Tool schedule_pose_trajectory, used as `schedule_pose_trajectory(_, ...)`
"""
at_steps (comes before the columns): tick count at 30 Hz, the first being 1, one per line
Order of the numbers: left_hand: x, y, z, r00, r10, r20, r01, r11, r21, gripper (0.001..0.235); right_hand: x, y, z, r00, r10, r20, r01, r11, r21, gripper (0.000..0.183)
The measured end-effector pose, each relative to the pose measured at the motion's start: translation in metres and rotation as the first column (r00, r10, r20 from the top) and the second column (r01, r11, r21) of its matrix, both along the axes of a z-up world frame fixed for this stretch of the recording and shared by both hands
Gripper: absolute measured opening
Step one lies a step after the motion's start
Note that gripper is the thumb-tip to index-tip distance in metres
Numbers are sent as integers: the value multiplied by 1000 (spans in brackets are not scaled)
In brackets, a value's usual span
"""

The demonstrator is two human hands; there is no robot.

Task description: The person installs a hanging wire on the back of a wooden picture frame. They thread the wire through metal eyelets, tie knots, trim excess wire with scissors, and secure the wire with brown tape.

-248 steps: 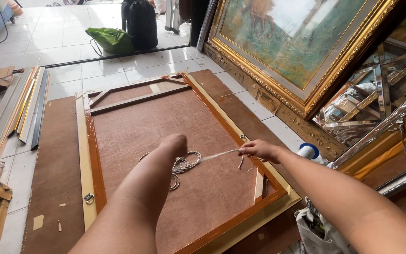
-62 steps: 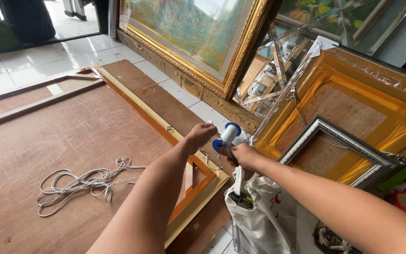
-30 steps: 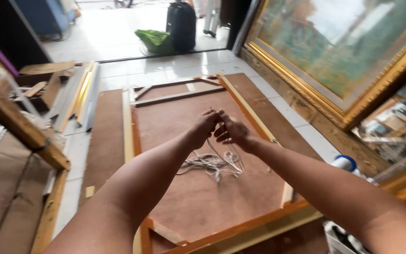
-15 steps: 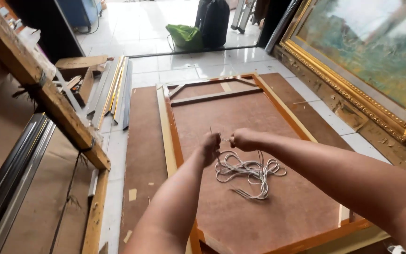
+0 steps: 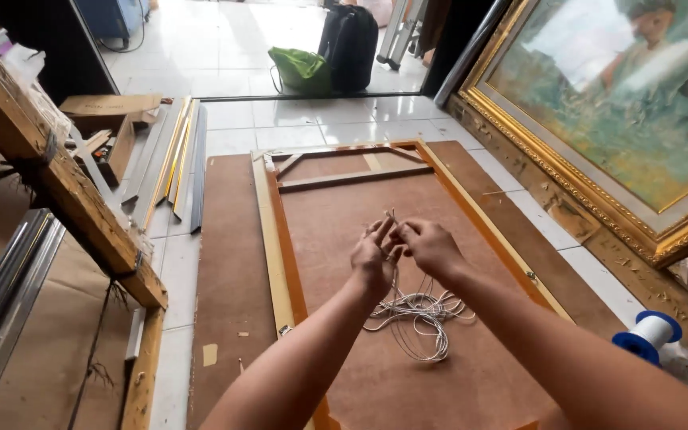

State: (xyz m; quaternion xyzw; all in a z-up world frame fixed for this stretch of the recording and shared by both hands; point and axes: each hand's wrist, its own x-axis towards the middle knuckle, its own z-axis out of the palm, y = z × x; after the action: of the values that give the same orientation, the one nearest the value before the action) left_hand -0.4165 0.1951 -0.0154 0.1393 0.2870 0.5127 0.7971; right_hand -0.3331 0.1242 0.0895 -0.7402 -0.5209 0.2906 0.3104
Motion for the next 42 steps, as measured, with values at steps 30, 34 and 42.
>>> schedule_pose_trajectory(30,36,-40,104,712,-423,-561,640,720,269,43,138,-60,29,884,155,-441,-192,980,-40,27)
schedule_pose_trajectory(34,21,-39,96,723,-432,-539,637,719,279,38,128,-71,42,898,164,-409,-211,975,-71,24)
schedule_pose_trajectory(42,-22,-48,112,670,-248,-700,687,563,458,45,87,-86,60,839,15,-545,-113,983,-147,22)
